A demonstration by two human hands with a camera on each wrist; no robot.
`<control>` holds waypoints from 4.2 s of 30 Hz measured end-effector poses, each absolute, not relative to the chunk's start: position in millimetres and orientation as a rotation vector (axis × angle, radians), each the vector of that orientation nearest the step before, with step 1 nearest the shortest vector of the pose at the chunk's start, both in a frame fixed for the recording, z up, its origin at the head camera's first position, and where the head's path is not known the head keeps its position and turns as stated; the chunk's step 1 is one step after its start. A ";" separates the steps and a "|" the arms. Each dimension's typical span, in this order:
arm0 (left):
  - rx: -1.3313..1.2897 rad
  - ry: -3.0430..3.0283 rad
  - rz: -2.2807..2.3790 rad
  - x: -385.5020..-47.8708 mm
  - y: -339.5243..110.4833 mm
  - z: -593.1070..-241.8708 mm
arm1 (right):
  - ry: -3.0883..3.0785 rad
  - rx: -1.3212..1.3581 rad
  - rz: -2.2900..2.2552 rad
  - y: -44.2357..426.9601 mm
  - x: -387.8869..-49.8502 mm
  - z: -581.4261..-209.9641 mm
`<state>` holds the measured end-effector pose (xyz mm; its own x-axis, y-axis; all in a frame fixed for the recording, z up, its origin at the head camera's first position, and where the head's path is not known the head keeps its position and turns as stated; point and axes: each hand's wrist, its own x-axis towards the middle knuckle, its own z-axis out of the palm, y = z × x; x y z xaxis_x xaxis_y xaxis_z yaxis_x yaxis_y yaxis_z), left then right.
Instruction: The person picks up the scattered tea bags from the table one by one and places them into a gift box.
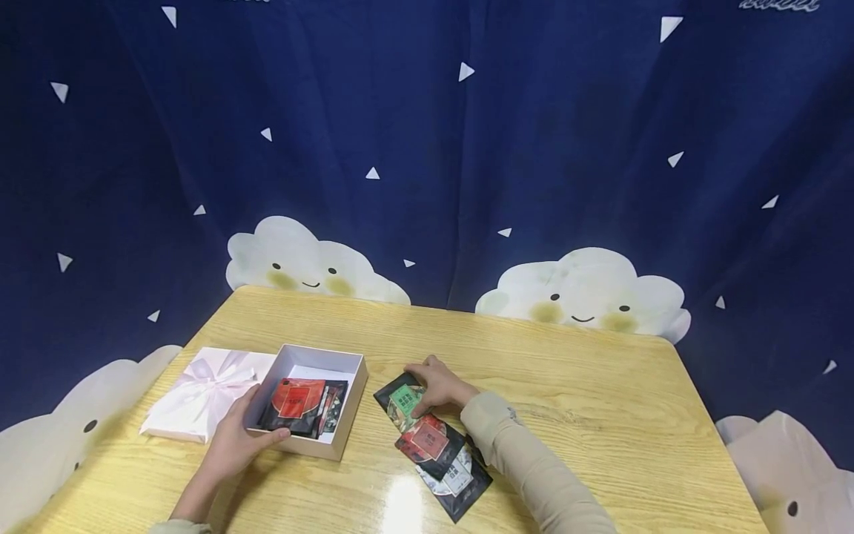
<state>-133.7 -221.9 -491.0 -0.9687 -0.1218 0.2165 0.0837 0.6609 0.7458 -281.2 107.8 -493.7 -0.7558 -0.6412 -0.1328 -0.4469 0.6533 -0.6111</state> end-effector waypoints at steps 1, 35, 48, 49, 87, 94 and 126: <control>0.032 -2.633 -1.203 -134.0 -222.1 -491.1 | 2.541 -0.872 -0.798 107.6 -281.6 -493.8; 0.040 -2.643 -1.204 -131.9 -219.2 -485.5 | 2.323 -0.563 -1.459 120.9 -283.1 -487.0; 0.049 -2.656 -1.193 -131.9 -220.7 -486.8 | 2.286 -0.541 -1.546 126.0 -272.1 -465.9; 0.048 -2.656 -1.191 -132.0 -220.9 -487.1 | 2.293 -0.540 -1.548 126.2 -270.9 -463.4; 0.038 -2.642 -1.185 -135.6 -221.0 -490.4 | 2.105 -0.546 -1.758 69.7 -241.9 -400.7; 0.041 -2.647 -1.200 -134.3 -220.6 -489.5 | 2.084 -0.544 -1.776 46.1 -248.7 -417.4; 0.012 -2.616 -1.200 -133.0 -221.0 -490.2 | 2.194 -0.536 -1.627 -29.1 -244.5 -448.5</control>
<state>-133.0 -221.0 -490.2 -0.9655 -0.1160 0.2331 0.1010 0.6584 0.7458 -244.5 -29.1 -448.5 -0.8648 -0.4987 -0.0582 -0.0889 0.2663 -0.9598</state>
